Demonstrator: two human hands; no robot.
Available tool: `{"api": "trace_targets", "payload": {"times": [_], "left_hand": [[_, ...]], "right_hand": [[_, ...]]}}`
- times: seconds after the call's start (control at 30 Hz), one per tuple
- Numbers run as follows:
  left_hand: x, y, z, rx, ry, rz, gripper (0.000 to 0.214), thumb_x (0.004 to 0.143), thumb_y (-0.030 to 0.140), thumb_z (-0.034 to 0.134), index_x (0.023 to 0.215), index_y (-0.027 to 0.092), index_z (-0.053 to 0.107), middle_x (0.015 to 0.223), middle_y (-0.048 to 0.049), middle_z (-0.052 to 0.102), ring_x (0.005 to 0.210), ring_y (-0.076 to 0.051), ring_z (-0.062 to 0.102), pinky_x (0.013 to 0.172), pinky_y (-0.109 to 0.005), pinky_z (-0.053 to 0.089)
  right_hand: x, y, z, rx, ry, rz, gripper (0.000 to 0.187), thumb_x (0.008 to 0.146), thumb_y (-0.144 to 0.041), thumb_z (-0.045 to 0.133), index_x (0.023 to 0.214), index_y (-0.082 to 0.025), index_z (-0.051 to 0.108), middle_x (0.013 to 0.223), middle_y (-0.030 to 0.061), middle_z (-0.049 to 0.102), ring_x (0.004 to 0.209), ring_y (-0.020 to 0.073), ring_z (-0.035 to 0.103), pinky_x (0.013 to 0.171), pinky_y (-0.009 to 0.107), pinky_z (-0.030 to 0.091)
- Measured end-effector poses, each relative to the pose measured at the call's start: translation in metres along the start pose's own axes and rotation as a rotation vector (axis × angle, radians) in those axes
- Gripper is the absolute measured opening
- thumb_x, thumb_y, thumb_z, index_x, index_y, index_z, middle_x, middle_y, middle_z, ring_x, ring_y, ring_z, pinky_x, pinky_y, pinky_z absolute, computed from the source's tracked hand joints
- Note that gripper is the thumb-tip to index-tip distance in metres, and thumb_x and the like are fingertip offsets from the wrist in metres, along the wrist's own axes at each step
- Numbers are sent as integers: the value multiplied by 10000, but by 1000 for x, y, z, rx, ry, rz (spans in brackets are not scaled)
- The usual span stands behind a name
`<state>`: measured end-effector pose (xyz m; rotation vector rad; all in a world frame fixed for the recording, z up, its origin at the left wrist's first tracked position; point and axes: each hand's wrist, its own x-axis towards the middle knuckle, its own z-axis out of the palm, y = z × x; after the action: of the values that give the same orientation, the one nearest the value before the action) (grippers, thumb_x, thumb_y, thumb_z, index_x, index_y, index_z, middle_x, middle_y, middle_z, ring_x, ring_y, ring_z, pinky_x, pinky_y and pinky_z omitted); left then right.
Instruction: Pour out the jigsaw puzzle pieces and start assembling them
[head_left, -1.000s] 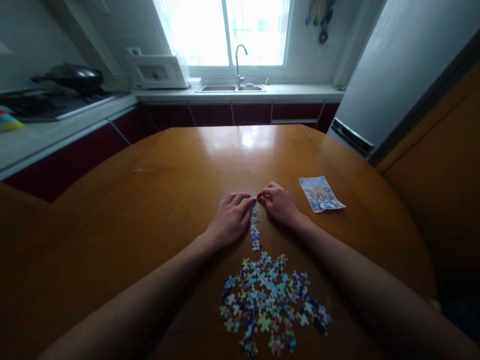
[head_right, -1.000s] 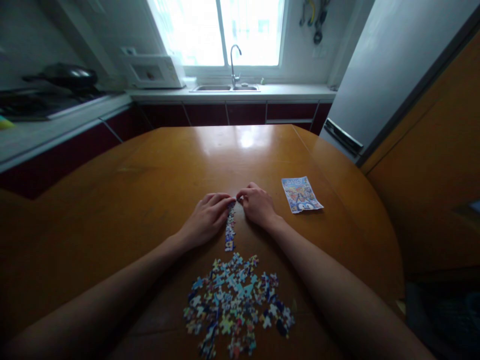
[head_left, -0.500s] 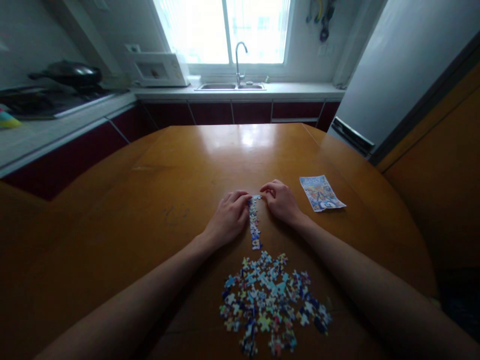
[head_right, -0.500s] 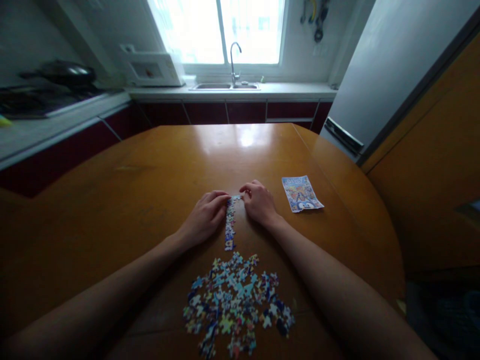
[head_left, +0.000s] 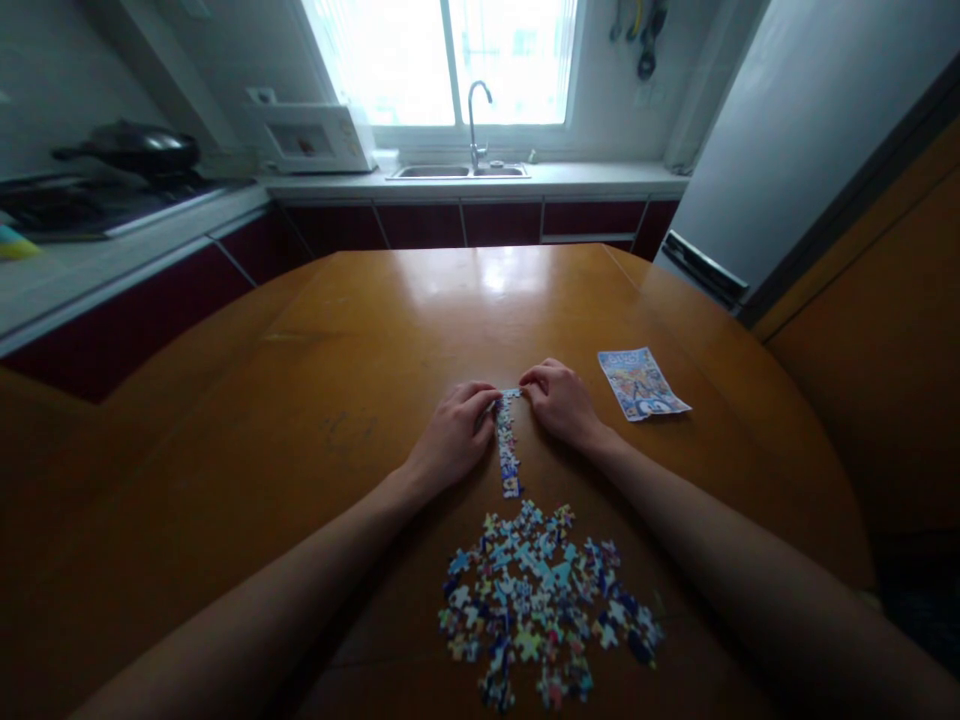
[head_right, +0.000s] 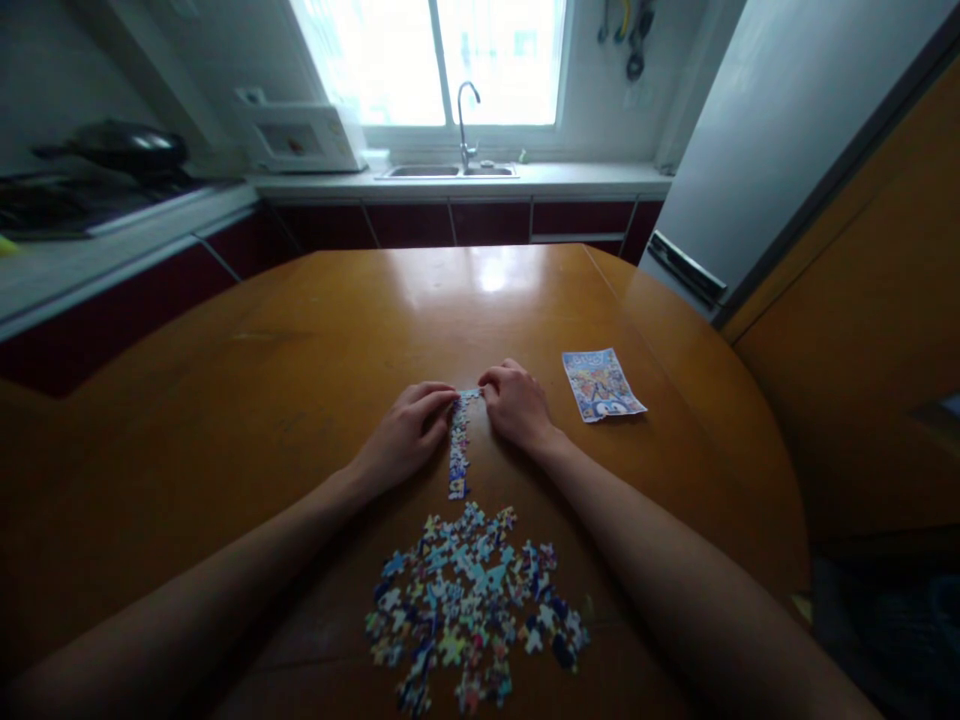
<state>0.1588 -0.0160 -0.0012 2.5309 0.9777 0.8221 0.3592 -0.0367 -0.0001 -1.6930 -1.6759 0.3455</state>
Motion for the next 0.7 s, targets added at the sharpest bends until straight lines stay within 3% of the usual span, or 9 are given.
{"api": "trace_targets", "payload": {"times": [0.7], "left_hand": [[0, 0, 0, 21, -12, 10, 235, 906, 124, 555, 1096, 193, 674, 1163, -83, 651, 1134, -239, 568, 1043, -437, 482]], "right_hand": [[-1, -2, -2, -69, -46, -12, 214, 895, -214, 554, 865, -242, 765, 975, 38, 699, 904, 184, 648, 842, 292, 455]]}}
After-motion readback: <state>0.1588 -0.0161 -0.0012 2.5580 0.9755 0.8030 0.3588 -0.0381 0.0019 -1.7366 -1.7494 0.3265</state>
